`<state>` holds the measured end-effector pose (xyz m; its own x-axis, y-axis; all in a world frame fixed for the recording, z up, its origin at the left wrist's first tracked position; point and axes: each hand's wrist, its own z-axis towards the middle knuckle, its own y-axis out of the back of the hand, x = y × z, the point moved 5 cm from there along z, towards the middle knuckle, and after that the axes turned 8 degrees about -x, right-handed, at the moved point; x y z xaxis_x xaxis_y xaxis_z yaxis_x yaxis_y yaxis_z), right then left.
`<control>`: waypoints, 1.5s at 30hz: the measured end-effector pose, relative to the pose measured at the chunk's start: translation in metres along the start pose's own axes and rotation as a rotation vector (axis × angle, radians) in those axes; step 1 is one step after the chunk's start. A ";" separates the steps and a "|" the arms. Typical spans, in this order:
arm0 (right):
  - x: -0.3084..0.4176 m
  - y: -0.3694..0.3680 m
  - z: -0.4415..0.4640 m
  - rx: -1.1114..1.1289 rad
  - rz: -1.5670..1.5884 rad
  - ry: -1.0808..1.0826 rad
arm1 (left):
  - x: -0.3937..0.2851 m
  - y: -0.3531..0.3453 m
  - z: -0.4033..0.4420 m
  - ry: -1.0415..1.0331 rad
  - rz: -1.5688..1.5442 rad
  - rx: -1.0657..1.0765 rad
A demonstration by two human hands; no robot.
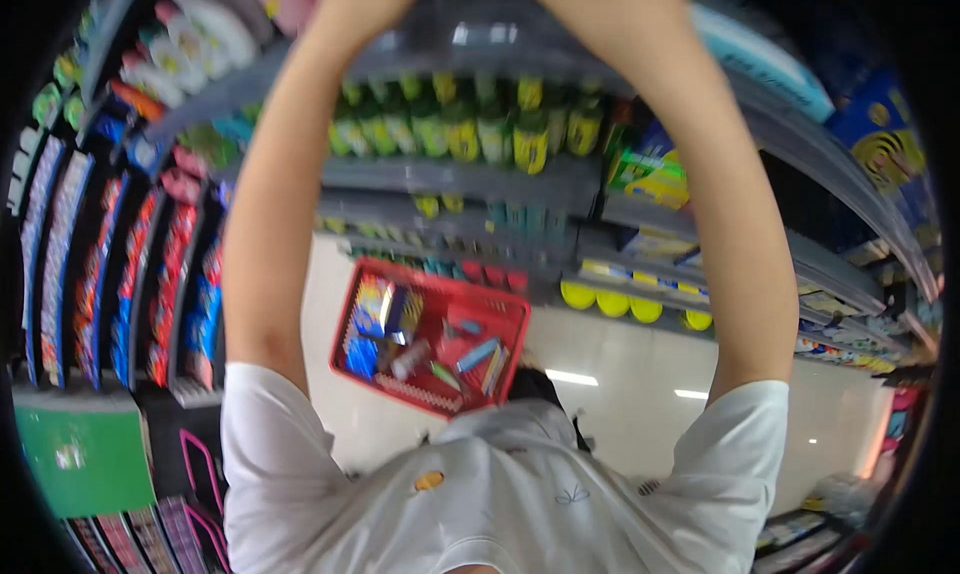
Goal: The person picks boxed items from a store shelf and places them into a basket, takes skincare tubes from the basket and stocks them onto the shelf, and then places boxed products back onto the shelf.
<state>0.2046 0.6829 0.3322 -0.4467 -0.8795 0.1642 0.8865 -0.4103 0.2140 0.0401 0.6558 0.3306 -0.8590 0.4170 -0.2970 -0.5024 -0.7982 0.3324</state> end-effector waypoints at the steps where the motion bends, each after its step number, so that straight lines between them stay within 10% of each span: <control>1: 0.000 0.013 -0.025 0.309 0.004 -0.241 | -0.004 0.020 -0.017 0.039 -0.124 -0.077; 4: 0.040 0.028 -0.116 0.242 0.635 -0.139 | 0.009 0.076 -0.123 0.161 -0.166 -0.257; 6: 0.053 0.013 -0.198 0.589 0.543 -0.197 | 0.017 0.102 -0.206 0.188 -0.089 -0.354; 10: 0.051 -0.054 -0.438 1.216 0.608 -0.734 | 0.063 0.087 -0.425 0.950 0.014 -0.153; 15: 0.070 -0.095 -0.624 1.527 0.443 -0.676 | 0.070 0.045 -0.664 1.564 0.017 0.062; 18: 0.071 -0.128 -0.683 1.556 0.256 -0.527 | 0.063 -0.013 -0.740 1.413 0.131 0.221; 28: 0.071 -0.150 -0.695 1.522 0.357 -0.458 | 0.074 -0.047 -0.727 1.562 0.015 0.171; 31: 0.081 -0.123 -0.580 1.609 0.512 -0.565 | 0.046 -0.005 -0.647 1.325 -0.040 0.216; 36: 0.096 -0.035 -0.367 1.122 0.788 -0.215 | -0.011 0.047 -0.496 1.091 -0.336 0.265; 43: 0.112 0.067 -0.104 0.374 0.618 0.433 | -0.091 0.099 -0.212 0.002 -0.399 -0.019; 45: 0.111 0.079 -0.056 0.165 0.493 0.522 | -0.098 0.099 -0.162 -0.002 -0.320 -0.058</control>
<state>0.2315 0.5397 0.3137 0.1513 -0.9696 -0.1921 0.9212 0.0679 0.3830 0.0907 0.4657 0.2473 -0.6588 0.6512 -0.3768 -0.7404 -0.6499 0.1713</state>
